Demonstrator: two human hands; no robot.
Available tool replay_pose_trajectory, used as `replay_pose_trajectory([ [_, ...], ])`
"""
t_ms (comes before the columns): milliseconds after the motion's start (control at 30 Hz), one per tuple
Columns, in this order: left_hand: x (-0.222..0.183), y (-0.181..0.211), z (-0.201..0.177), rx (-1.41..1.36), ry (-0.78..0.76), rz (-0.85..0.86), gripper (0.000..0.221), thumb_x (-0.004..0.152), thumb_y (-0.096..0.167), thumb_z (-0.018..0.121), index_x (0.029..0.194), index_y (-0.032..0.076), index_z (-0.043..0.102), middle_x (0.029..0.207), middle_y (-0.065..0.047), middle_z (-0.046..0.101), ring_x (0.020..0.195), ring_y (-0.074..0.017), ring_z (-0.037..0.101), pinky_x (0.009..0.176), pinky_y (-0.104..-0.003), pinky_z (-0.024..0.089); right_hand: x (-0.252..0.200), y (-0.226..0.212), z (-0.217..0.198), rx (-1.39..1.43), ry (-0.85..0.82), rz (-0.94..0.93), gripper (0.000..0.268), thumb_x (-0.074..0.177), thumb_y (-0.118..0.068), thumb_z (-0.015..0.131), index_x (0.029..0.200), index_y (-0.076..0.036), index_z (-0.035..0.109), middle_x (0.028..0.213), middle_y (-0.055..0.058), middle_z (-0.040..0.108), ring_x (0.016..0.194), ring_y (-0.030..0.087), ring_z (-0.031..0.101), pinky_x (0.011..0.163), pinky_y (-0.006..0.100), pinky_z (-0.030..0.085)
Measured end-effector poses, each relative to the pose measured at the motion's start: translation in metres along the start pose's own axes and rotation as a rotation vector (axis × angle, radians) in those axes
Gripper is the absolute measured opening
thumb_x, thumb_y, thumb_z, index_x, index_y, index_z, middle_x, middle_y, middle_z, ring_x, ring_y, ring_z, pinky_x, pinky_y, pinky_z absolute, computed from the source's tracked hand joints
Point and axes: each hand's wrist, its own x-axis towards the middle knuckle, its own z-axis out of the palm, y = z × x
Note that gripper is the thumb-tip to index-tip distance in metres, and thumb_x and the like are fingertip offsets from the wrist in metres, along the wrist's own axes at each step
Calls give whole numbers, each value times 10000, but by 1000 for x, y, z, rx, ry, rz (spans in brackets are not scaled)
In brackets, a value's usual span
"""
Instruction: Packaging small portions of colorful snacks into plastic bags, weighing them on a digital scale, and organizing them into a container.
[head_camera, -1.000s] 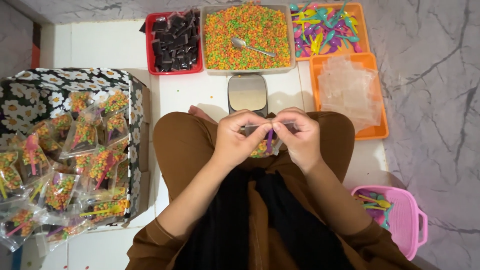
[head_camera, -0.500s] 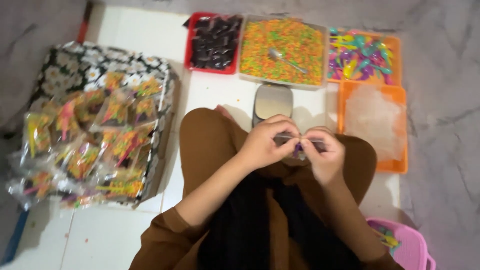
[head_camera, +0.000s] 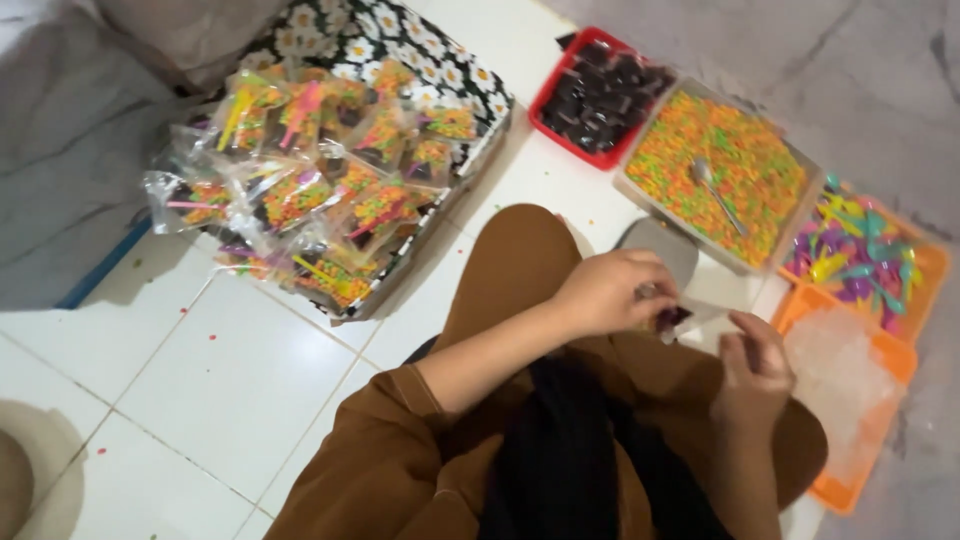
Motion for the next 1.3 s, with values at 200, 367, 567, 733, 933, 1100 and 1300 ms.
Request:
replay_pose_trajectory([
  [200, -10, -80, -86, -98, 465, -280, 31, 902, 126, 695, 933, 123, 688, 851, 8, 700, 701, -120, 624, 644, -251, 520, 25, 59, -53, -397, 68, 114, 244, 1059, -126, 701, 1293, -54, 710, 962, 11, 532, 827, 118, 450, 756, 238, 401],
  [367, -22, -170, -192, 93, 725, -510, 47, 905, 126, 686, 946, 148, 681, 843, 12, 697, 723, -98, 640, 666, -235, 550, 18, 117, -118, -873, 38, 52, 263, 1061, -178, 711, 1243, 0, 773, 1088, 214, 718, 932, 328, 663, 825, 402, 514],
  [567, -22, -331, -258, 71, 1008, -761, 14, 851, 122, 661, 856, 109, 660, 779, -12, 683, 655, -124, 623, 629, -250, 550, 28, 166, -159, -1055, 40, 335, 379, 1056, -361, 699, 1222, -36, 801, 1017, 214, 764, 904, 364, 689, 792, 445, 535],
  [733, -16, -358, -265, -42, 1113, -954, 67, 848, 186, 661, 806, 137, 644, 716, -2, 672, 603, -140, 621, 618, -281, 547, 34, 149, -142, -1120, -5, 478, 429, 1045, -395, 649, 1214, -33, 807, 1113, 187, 783, 996, 364, 704, 842, 445, 536],
  [933, -17, -354, -264, -79, 1115, -924, 120, 907, 197, 698, 869, 127, 609, 712, 16, 641, 592, -112, 603, 591, -263, 520, 38, 164, -152, -1059, -8, 439, 372, 1048, -319, 680, 1172, 8, 806, 1058, 182, 783, 948, 348, 706, 813, 417, 534],
  [1100, -9, -268, -274, -411, 961, -931, 704, 902, 285, 675, 1464, 68, 311, 1235, -145, 636, 956, -230, 733, 628, -305, 640, 39, 180, -164, -1088, -21, 398, 375, 1085, -346, 687, 1173, -2, 809, 993, 170, 779, 892, 333, 705, 787, 401, 534],
  [1300, -18, -241, -187, -278, 807, -565, 742, 934, 296, 686, 1536, 76, 313, 1472, -249, 480, 1107, -272, 678, 847, -340, 608, 28, 167, -152, -1294, -3, 333, 428, 1081, -477, 592, 1256, -143, 794, 1059, 145, 794, 911, 412, 723, 765, 457, 565],
])
